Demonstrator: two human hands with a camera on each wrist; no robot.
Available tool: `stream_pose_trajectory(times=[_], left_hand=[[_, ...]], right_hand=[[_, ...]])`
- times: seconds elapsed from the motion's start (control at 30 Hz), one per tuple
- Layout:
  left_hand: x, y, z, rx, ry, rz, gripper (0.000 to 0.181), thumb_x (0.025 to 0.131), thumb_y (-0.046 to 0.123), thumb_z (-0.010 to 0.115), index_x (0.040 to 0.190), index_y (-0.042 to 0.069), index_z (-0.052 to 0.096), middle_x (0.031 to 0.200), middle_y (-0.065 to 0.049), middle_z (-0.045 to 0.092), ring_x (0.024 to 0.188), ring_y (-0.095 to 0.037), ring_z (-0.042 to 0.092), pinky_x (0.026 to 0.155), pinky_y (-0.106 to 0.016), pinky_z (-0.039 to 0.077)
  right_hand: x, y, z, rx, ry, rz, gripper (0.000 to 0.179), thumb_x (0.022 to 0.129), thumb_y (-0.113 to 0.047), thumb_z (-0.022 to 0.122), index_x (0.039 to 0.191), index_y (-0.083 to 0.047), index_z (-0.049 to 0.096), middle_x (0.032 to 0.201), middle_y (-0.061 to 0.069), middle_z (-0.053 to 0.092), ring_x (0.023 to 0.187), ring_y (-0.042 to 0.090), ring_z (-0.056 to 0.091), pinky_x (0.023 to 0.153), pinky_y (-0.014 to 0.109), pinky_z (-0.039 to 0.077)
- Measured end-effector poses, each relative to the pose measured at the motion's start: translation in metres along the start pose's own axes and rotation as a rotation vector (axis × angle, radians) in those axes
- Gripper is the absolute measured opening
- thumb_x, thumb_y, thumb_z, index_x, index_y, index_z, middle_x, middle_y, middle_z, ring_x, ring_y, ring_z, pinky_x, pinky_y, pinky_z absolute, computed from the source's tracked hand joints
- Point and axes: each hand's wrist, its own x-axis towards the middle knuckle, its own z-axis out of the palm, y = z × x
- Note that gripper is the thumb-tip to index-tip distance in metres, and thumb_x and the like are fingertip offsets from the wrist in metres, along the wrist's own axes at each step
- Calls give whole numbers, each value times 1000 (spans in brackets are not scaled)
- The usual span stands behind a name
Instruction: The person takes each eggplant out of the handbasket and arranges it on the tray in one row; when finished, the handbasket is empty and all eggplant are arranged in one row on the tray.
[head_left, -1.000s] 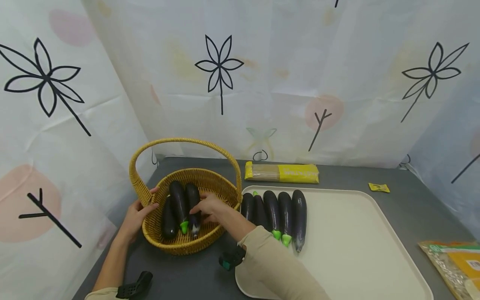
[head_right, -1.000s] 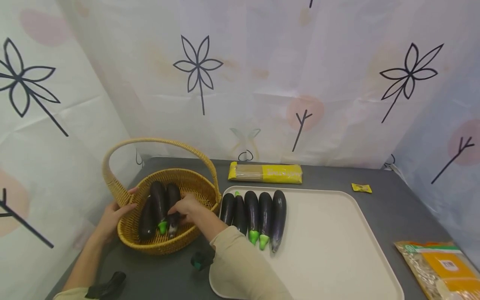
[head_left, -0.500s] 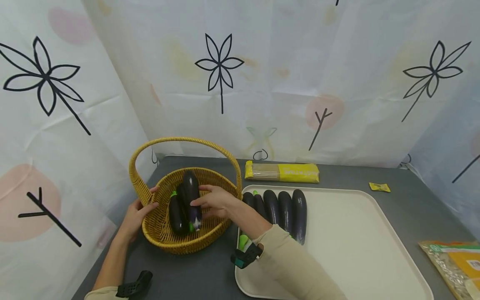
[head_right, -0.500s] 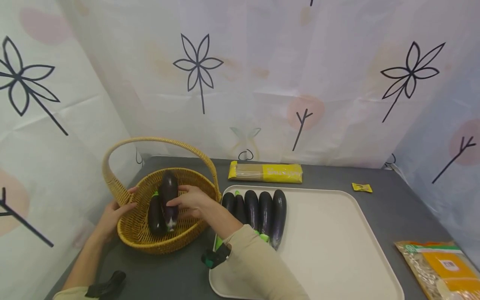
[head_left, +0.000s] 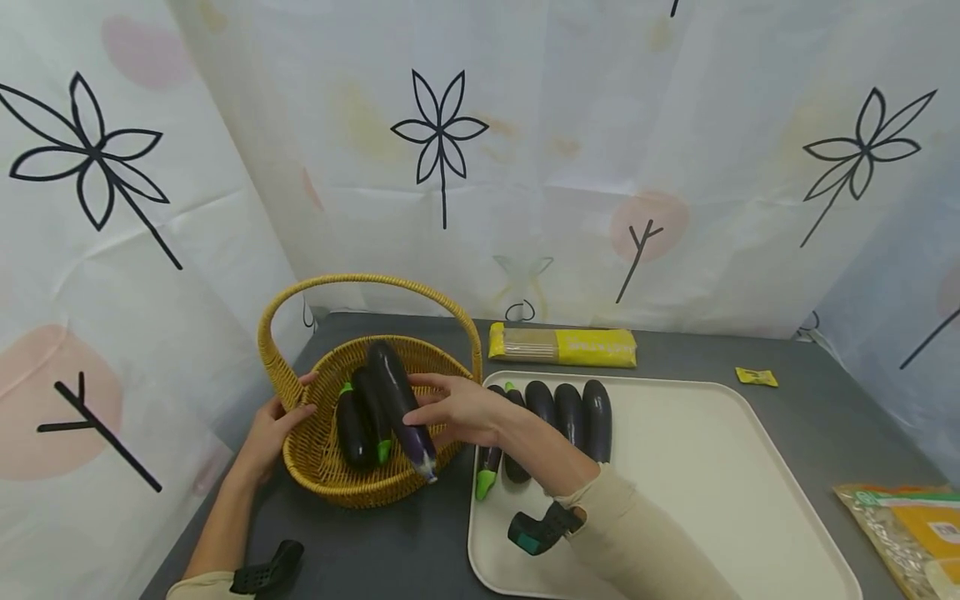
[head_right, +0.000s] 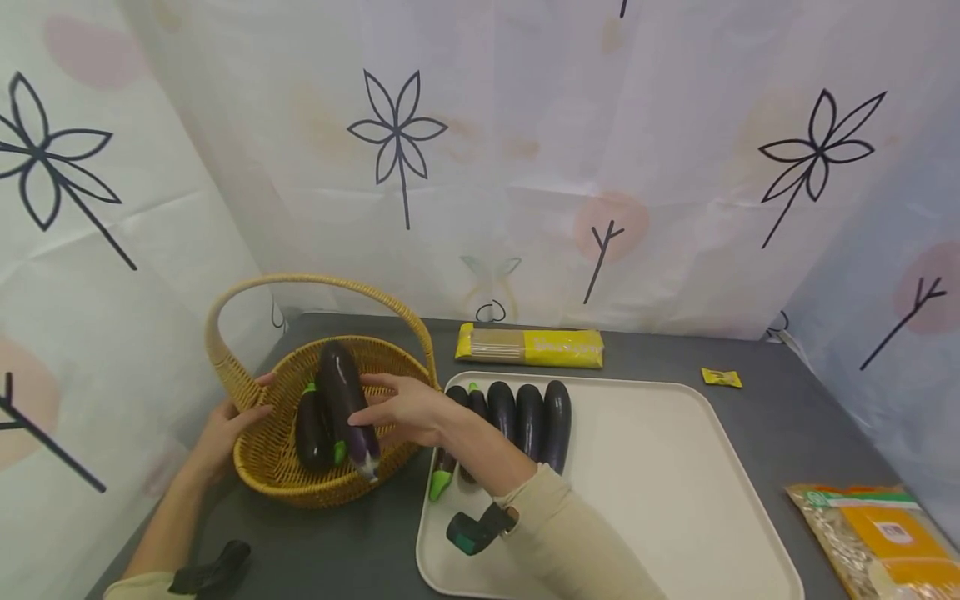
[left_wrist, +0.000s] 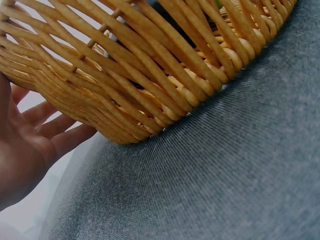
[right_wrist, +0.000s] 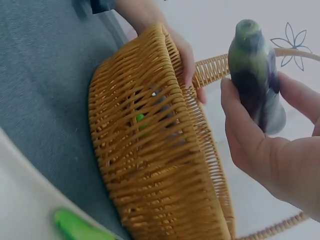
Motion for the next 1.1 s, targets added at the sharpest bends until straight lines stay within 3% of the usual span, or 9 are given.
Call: stream_pose_trajectory(times=[0.27,0.5,0.67,0.97,1.1], left_hand=[[-1,0,-1,6,-9,23,52,101,21,51,147,4,35,127,-24,47,95,-7,60,73,-27,52],[0,-2,-1,-9,-14,40,52,100,19,51,147,4,36,121,-8,53,96,-8,60,72,-26,52],[0,-2,-2,-19,-18,42,52,100,19,51,147,4,35,120,-3,53,96,-8,60,73,-26,52],[0,-1,-1,-4,-13,39,51,101,19,51,147,3,35,124,-21,49,95,-9,61,71,-27,52],[0,-1,-1,-5,-12,32,51,101,20,51,147,4,35,125,-21,49,94,-9,61,71,-28,52]], right_hand=[[-33,3,-14,-69,-27,-5,67,91,2,60,150,-10,30,125,15,52,107,26,56,85,49,48],[-64,4,-30,-84,-39,-9,70,89,2,62,149,-9,29,129,17,45,109,27,54,84,49,49],[-86,7,-45,-81,-70,-22,75,87,-3,66,151,-6,25,128,19,45,108,28,54,84,47,49],[-122,18,-71,-117,-12,1,82,86,-7,69,151,-2,19,131,20,42,110,29,53,86,47,48],[-138,24,-87,-116,8,5,84,87,-6,68,152,-1,14,134,21,39,111,29,53,87,48,47]])
